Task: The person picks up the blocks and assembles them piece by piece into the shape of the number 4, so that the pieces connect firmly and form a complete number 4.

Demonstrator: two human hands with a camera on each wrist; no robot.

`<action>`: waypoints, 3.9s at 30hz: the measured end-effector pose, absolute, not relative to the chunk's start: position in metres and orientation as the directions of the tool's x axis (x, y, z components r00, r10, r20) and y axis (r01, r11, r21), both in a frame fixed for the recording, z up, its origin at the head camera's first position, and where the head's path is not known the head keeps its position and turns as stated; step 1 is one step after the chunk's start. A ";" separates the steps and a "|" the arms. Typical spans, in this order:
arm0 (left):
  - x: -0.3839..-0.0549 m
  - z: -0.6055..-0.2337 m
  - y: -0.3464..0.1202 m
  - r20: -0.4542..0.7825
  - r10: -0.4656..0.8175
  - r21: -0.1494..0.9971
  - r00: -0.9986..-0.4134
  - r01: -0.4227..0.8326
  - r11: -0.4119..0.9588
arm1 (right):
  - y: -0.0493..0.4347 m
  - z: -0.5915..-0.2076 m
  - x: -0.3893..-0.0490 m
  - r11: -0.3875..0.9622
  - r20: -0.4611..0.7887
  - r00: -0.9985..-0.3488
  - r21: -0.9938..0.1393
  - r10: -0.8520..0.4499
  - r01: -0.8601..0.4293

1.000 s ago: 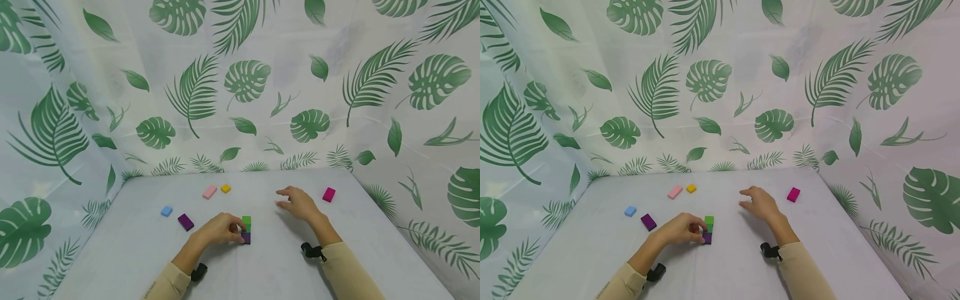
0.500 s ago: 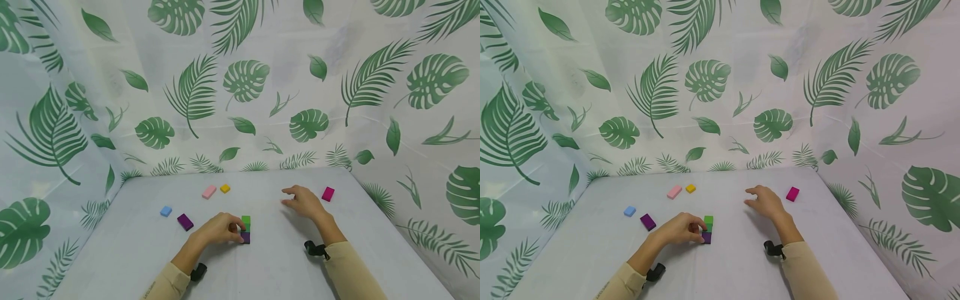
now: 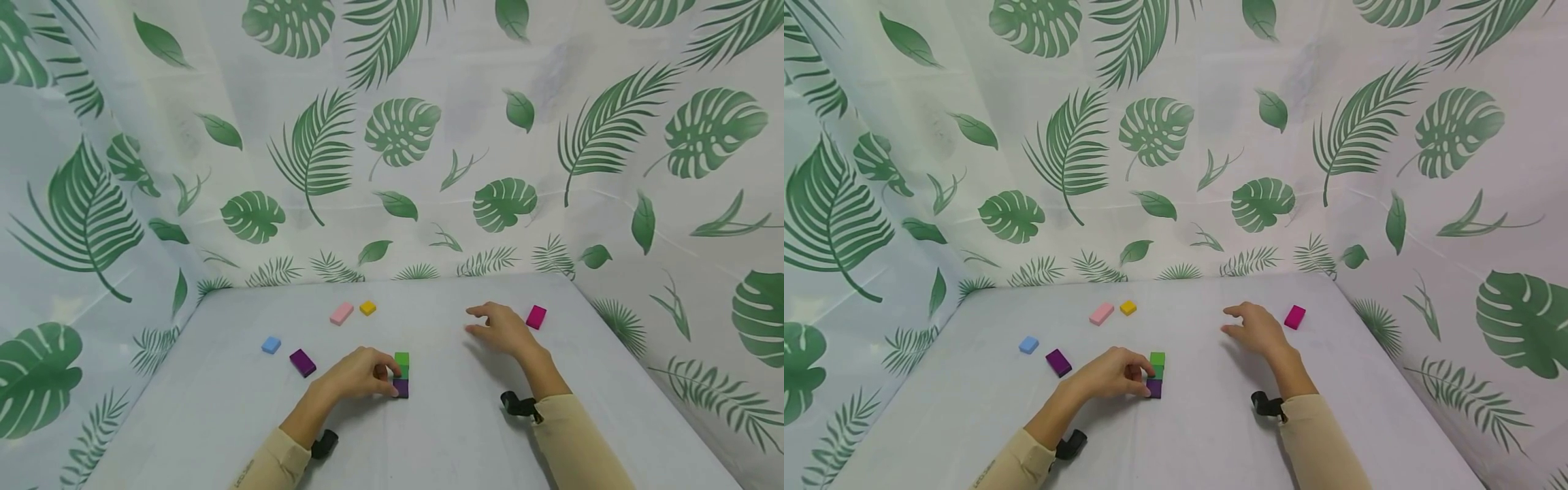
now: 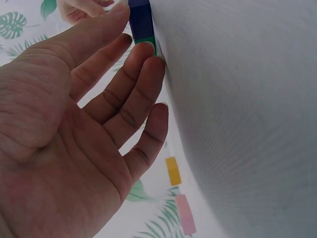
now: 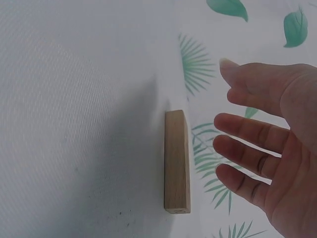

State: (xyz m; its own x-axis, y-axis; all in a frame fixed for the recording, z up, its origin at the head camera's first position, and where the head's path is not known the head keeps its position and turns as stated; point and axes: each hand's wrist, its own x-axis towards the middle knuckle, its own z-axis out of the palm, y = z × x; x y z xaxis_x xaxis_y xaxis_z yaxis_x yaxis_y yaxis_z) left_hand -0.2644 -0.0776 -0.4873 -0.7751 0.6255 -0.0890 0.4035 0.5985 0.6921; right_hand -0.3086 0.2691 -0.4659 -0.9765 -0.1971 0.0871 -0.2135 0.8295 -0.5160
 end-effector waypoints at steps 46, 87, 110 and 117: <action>-0.262 -0.484 -0.077 -0.087 0.624 0.693 -0.777 0.403 0.598 | 0.291 -0.459 -0.301 0.840 -0.064 -0.984 -0.531 -0.164 -0.106; -0.265 -0.487 -0.078 -0.073 0.636 0.681 -0.769 0.427 0.595 | 0.296 -0.463 -0.301 0.850 -0.054 -0.986 -0.516 -0.157 -0.107; -0.264 -0.488 -0.078 -0.081 0.626 0.683 -0.776 0.414 0.602 | 0.299 -0.473 -0.307 0.859 -0.045 -0.994 -0.507 -0.105 -0.068; -0.264 -0.489 -0.078 -0.077 0.625 0.686 -0.777 0.413 0.598 | 0.295 -0.474 -0.306 0.864 -0.031 -0.995 -0.500 -0.093 -0.065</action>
State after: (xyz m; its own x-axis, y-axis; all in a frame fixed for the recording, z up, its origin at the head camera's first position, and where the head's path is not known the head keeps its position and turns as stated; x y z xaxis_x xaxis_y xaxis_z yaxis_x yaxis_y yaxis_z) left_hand -0.2641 -0.0778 -0.4885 -0.7769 0.6249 -0.0772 0.4132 0.5984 0.6864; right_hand -0.3064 0.2948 -0.4736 -0.9952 -0.0931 -0.0313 -0.0650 0.8635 -0.5001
